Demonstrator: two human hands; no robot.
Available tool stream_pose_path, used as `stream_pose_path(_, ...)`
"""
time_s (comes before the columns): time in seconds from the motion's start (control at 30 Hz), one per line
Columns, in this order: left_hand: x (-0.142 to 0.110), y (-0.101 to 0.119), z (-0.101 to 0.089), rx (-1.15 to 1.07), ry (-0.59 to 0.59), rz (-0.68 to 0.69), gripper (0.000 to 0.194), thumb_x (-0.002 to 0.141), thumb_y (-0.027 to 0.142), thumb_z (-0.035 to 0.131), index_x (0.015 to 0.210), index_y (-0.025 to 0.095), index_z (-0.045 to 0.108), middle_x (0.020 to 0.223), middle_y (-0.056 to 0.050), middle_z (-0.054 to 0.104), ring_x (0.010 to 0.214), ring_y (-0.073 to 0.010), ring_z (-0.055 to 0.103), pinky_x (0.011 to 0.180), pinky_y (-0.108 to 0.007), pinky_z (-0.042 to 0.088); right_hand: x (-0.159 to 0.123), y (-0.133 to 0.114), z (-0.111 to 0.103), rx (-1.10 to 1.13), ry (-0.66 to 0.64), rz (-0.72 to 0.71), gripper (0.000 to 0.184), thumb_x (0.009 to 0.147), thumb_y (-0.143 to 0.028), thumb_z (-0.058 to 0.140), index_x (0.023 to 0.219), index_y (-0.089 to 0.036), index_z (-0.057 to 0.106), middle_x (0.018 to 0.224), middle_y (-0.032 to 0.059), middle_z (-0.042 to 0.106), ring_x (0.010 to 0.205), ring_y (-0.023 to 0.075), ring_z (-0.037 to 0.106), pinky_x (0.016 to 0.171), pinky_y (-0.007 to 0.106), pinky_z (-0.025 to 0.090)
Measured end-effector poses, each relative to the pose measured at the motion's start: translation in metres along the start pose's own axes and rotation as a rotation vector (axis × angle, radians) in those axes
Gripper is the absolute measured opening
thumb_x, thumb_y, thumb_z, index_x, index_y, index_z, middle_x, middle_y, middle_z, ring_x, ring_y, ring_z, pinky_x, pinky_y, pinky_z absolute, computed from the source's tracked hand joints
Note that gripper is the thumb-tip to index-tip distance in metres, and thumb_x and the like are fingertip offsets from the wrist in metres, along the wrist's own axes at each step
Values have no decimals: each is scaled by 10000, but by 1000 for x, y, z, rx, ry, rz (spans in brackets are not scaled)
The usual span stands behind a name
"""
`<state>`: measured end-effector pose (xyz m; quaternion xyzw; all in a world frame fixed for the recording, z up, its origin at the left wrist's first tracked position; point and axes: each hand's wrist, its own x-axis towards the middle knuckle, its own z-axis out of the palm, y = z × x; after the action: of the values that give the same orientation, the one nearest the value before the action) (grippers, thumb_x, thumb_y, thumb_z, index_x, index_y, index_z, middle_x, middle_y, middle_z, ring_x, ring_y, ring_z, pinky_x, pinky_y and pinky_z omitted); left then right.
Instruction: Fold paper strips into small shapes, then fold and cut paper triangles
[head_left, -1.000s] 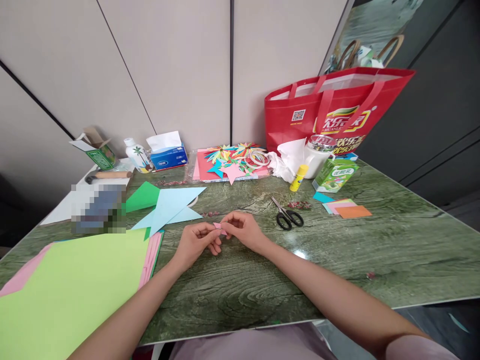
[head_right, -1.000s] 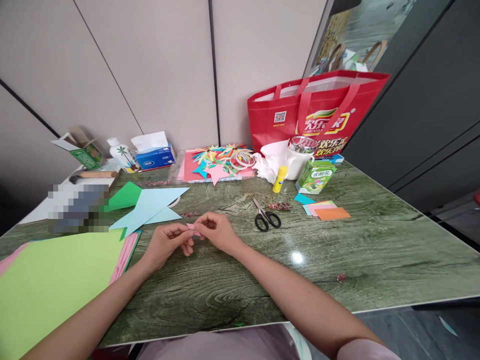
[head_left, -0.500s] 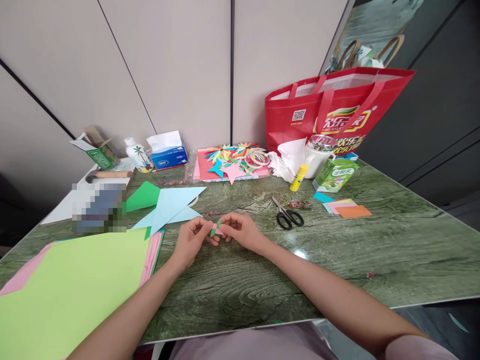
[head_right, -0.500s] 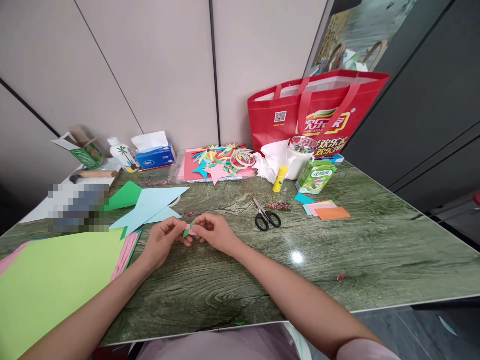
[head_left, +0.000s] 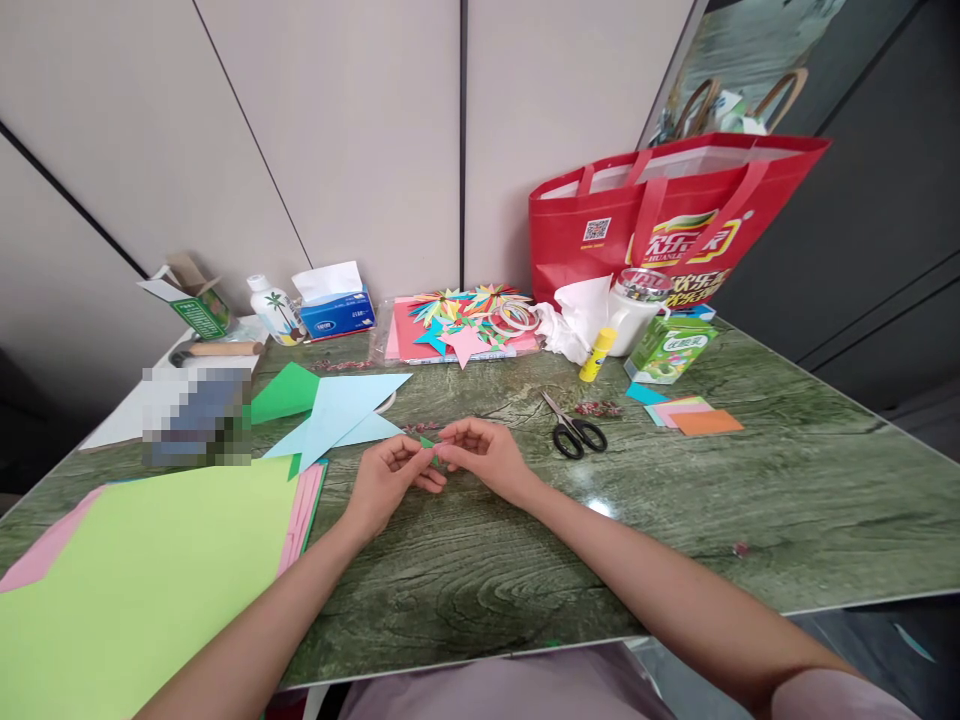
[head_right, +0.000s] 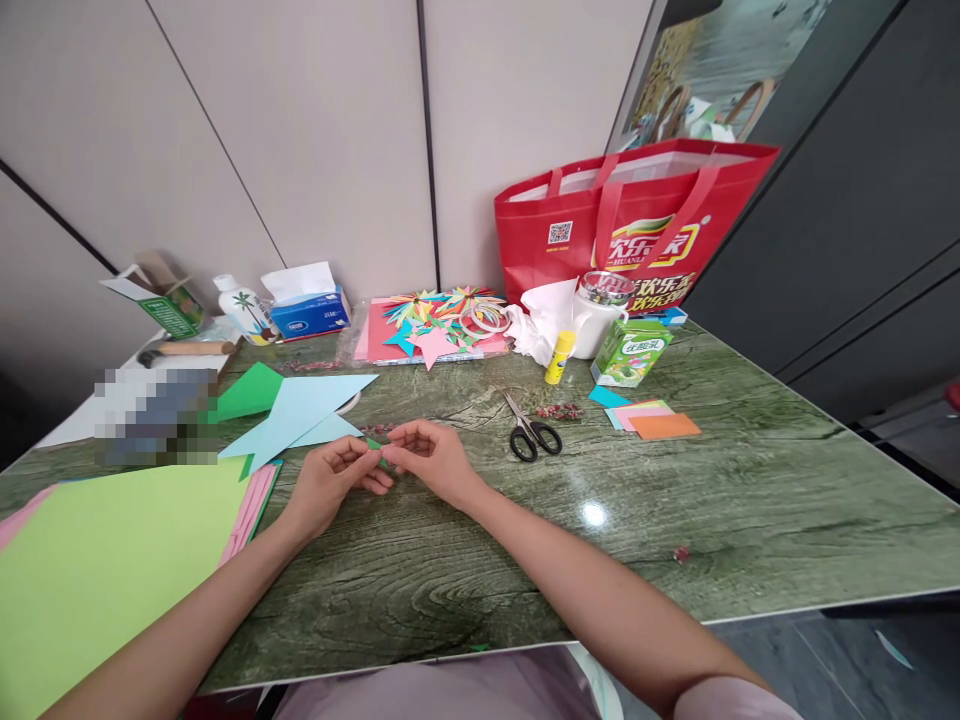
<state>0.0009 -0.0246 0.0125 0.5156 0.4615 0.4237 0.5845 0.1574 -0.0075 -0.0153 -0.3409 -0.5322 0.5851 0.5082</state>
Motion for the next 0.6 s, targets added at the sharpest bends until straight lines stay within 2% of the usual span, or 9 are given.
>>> stream_pose_path(0.17,0,0,0,7,-26,37,226,694,336,678,724,138,574,647,-44,689,598,-183,662,606,-330,556,-1,1,-1,-31,11,-6,243,634,-312,717,813,-171,631,727,7,624,605,108,567,566,241,491)
stream_pose_path(0.4,-4,3,3,56,-59,-9,243,695,358,672,701,141,565,525,-27,655,481,-174,636,510,-294,530,-1,-4,-4,16,-11,94,237,586,-286,746,744,-161,620,637,-18,630,555,96,569,574,235,469)
stream_pose_path(0.5,-2,1,3,20,-61,-16,259,708,382,653,698,139,564,556,-30,655,494,-173,639,498,-288,526,0,-2,-2,29,20,100,250,599,-315,732,763,-161,623,618,-23,619,495,84,535,514,226,462)
stream_pose_path(0.6,0,-1,1,-19,-53,-32,266,744,394,612,725,131,580,594,-43,663,516,-167,642,511,-284,530,2,0,0,14,27,70,245,632,-335,706,792,-162,636,648,-13,621,528,89,546,515,225,482)
